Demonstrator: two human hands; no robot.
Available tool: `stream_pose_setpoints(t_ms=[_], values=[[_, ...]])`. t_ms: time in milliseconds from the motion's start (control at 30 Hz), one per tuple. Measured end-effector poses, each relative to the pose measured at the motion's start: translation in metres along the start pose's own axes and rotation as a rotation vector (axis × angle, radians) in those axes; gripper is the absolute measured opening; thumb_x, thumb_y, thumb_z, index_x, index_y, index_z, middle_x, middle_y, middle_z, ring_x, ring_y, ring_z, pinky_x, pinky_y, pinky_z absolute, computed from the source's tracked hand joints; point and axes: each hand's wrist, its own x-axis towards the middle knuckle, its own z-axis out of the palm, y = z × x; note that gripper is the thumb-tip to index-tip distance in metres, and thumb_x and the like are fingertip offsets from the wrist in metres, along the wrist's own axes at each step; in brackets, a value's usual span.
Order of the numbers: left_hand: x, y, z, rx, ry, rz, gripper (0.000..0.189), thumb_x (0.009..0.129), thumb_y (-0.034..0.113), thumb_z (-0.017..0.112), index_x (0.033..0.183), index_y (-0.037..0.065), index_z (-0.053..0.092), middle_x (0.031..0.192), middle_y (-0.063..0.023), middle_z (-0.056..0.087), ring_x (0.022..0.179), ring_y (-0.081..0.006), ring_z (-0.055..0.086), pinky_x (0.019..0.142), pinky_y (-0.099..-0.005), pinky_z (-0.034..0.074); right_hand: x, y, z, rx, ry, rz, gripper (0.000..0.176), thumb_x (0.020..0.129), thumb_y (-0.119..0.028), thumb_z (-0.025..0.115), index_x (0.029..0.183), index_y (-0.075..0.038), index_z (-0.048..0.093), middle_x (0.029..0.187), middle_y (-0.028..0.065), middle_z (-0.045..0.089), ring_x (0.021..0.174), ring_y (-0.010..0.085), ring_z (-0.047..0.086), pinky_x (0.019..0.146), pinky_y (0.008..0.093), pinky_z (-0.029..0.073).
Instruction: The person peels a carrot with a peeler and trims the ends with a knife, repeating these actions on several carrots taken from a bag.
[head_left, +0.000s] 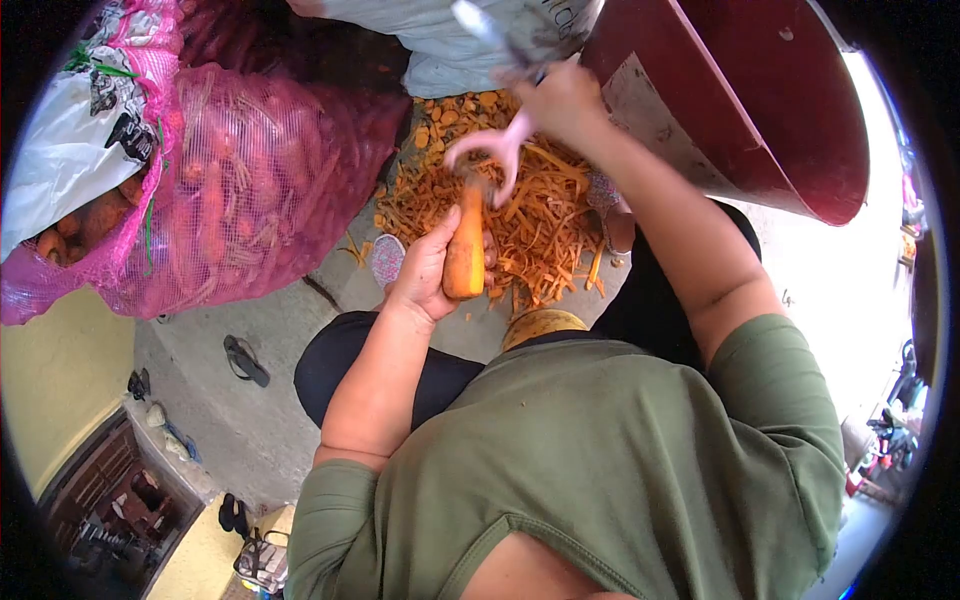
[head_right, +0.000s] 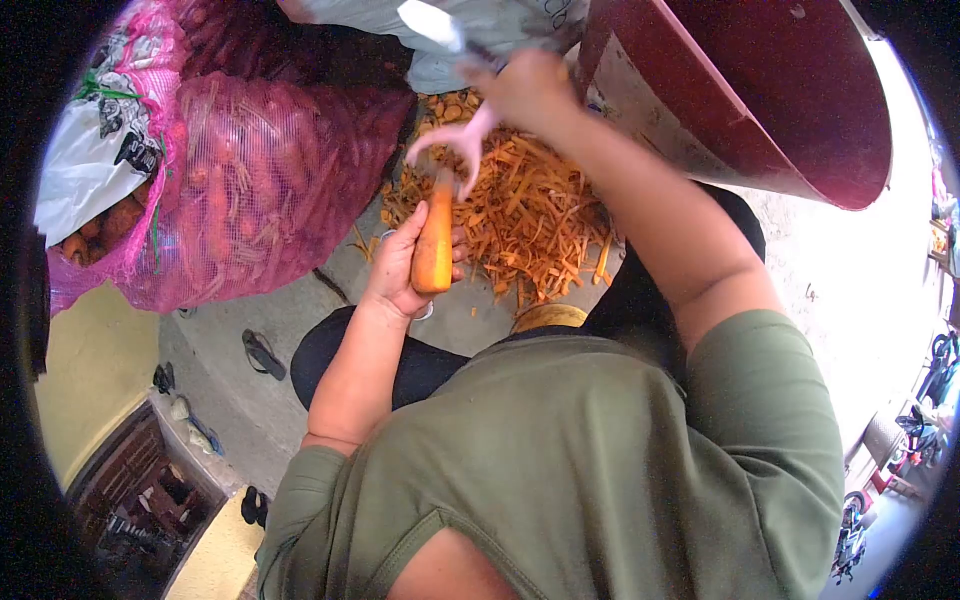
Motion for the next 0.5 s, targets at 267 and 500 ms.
stream_pose_setpoints(t_ms=[267,500], values=[[0.008,-0.004,-0.01,0.125,0.054,0.077,0.032,0.085,0.031,0.038,0.101,0.005,0.045,0.08,-0.0089,0.052,0.069,-0.0177,0.055,0.053,-0.0313,0.048,-0.025,-0.008,0.017,-0.065,0.021,-0.216,0.055,0.063,-0.058,0.057,0.068,-0.004,0.062,0.056,0.0118,0.057,0.056,0.0248,0.059,0.056,0.0336,0.045],[0.007,-0.003,-0.011,0.018,-0.001,0.009,0.033,0.085,0.034,0.039,0.102,0.006,0.045,0.078,-0.0061,0.051,0.065,-0.0169,0.053,0.055,-0.0311,0.048,-0.008,-0.002,0.009,-0.054,0.055,-0.126,0.05,0.063,-0.054,0.059,0.067,-0.004,0.062,0.054,0.0108,0.056,0.052,0.0219,0.057,0.051,0.033,0.045]])
